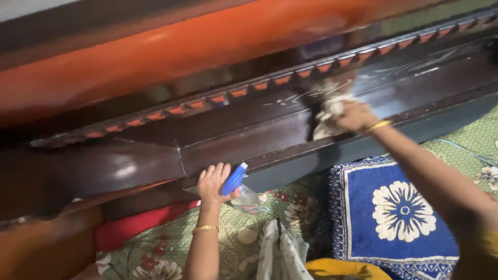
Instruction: The person cleans a dark wooden headboard using a spray bottle and a cloth. They repeatedly spray the surface and wipe it down, moving along the top edge and decorative carvings.
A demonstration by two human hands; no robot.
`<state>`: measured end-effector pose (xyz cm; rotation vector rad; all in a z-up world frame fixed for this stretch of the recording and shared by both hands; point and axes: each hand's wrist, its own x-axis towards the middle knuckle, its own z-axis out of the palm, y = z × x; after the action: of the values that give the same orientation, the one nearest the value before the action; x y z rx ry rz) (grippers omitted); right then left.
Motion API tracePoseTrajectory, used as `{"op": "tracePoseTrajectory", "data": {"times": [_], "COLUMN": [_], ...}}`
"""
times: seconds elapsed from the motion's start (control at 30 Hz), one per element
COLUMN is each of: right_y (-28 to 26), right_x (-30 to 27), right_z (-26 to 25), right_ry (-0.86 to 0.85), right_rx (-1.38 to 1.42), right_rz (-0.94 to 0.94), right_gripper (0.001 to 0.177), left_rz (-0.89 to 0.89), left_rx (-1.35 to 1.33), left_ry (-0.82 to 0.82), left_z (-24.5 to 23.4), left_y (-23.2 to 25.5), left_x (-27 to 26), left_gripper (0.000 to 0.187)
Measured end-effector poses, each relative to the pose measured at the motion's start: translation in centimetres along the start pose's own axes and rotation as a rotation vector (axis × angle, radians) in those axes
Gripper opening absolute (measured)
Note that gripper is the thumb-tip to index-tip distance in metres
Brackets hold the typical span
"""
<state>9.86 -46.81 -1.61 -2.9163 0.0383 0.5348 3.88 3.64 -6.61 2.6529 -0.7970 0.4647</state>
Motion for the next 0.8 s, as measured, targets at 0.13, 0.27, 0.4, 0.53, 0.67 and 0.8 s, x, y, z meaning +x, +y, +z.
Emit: {"op": "tracePoseTrajectory", "data": {"times": [0.13,0.27,0.4,0.53,0.67,0.8], "right_y": [-12.1,-25.2,-36.1,-42.2,-43.8,-43.1], "right_x": [1.8,3.6,6.3,7.6,7.3,6.5], "right_z": [4.0,4.6,5.0,7.4,9.1,8.7], "right_ry": [0.026,-0.084,-0.209,-0.138,-0.125,-0.160], "right_rx": [-0.818,-0.116,0.011,-0.001,-0.234,-0.500], "right_rz": [-0.635,-0.741,-0.804,-0.907,-0.924,-1.138], "right_gripper": [0.023,0.035,0.044,0.054,0.044,0.022], "left_rz": [-0.009,-0.003,0.006,-0.016,-0.033,-0.040], "left_rx": [-0.064,-0.105,-0.117,-0.078,-0.126,-0.049], "left_ry": [-0.066,-0.115,-0.027,-0.152,-0.158,-0.157], "left_z": [-0.3,-0.3,0.9,1.8,2.4,2.5], "left_y": [-0.5,-1.8,-1.8,-2.4,-2.6,-2.3], "left_x": [0.0,-0.5,-1.6,-2.0,-2.5,-2.2], "left_gripper": [0.078,0.083,0.080,0.081,0.088,0.089]}}
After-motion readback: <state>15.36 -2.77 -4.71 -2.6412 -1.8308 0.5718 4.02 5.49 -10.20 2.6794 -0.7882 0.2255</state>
